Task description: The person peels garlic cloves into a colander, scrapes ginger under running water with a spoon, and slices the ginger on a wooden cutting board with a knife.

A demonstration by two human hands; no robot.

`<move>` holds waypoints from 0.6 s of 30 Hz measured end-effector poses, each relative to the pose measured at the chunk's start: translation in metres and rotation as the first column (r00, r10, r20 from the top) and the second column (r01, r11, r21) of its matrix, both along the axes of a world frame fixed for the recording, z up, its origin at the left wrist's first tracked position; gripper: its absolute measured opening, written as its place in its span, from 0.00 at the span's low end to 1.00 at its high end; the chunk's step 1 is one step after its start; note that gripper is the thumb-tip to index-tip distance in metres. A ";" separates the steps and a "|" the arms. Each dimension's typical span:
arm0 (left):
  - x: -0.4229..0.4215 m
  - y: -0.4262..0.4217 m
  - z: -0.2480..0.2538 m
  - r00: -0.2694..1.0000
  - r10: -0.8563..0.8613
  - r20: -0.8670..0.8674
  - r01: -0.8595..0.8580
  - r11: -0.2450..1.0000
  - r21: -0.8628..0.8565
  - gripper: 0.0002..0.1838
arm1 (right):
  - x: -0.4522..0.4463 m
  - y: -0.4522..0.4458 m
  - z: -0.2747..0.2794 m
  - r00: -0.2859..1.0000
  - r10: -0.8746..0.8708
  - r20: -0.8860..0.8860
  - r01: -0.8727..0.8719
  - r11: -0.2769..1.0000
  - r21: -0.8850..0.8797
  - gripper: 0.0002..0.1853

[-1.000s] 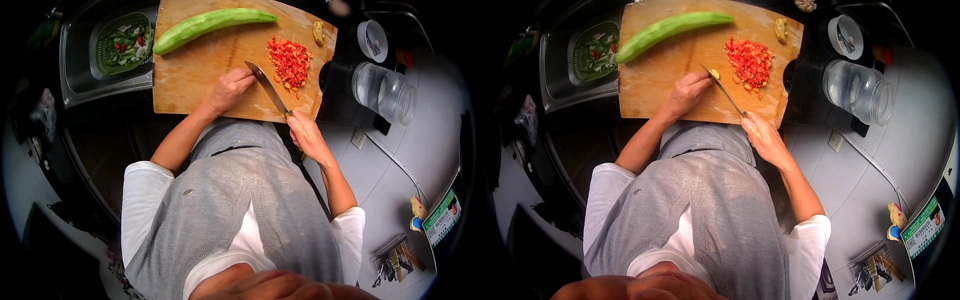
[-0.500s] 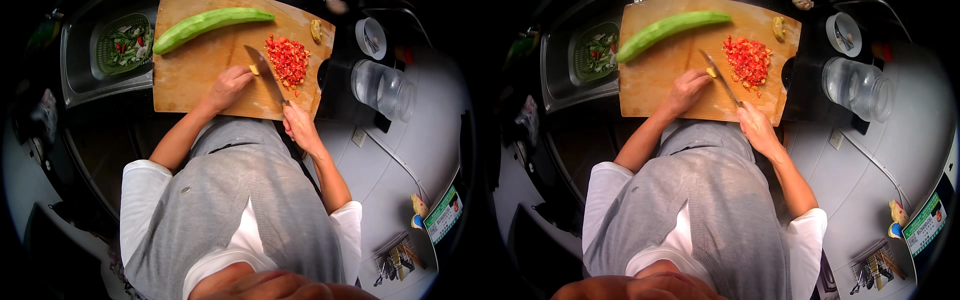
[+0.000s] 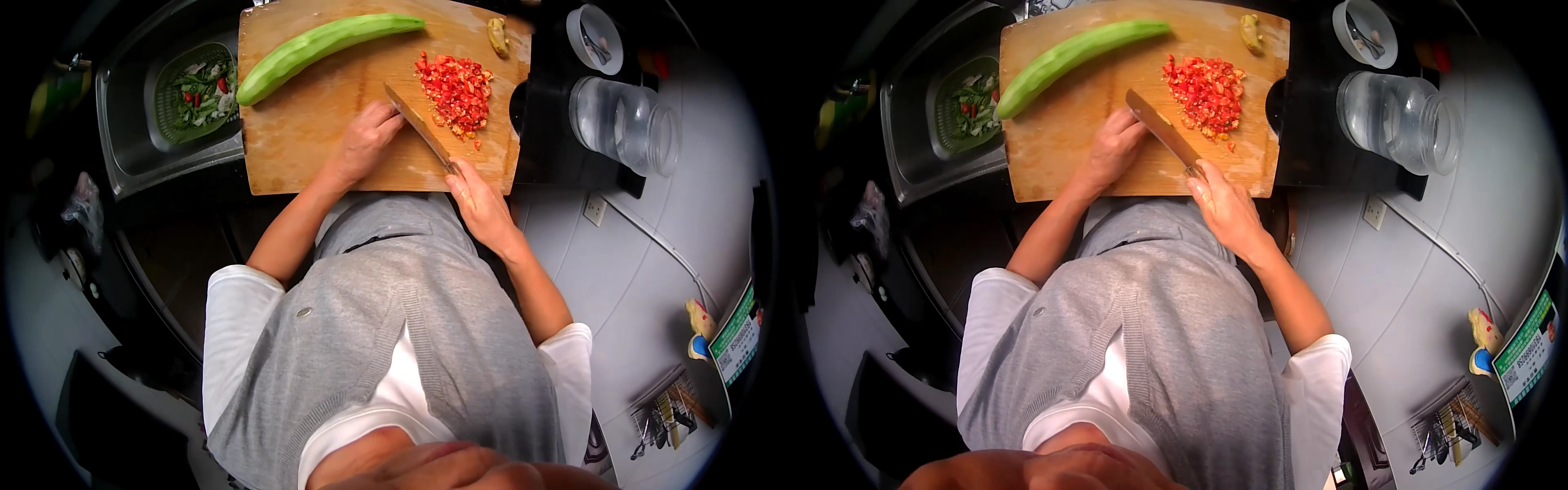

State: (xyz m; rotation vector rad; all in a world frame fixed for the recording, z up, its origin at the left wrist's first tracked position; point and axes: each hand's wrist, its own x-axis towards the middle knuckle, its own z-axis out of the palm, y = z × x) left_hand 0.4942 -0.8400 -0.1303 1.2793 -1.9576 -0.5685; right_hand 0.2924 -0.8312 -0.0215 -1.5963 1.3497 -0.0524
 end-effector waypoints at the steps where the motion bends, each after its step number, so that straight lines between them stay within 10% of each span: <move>1: 0.001 -0.001 0.000 1.000 -0.008 -0.007 0.008 1.000 -0.018 0.13 | 0.001 0.000 0.003 1.000 -0.002 0.000 0.002 1.000 -0.002 0.20; 11: 0.007 0.010 0.022 0.978 0.127 -0.163 -0.118 0.991 0.067 0.12 | -0.003 0.007 0.012 0.995 -0.027 0.099 0.024 0.999 0.038 0.21; 13: 0.006 0.011 0.031 0.558 0.551 -0.621 -0.051 0.769 0.637 0.10 | -0.004 0.006 0.014 0.976 -0.102 0.191 0.069 0.983 0.169 0.21; 15: 0.011 0.006 0.036 0.392 0.574 -0.719 0.213 0.704 0.678 0.11 | -0.003 0.002 0.018 0.837 -0.422 0.349 0.132 0.773 0.620 0.22; 18: 0.015 0.003 0.030 0.213 0.592 -0.777 0.513 0.609 0.605 0.11 | 0.003 0.002 0.020 0.798 -0.484 0.360 0.148 0.736 0.661 0.22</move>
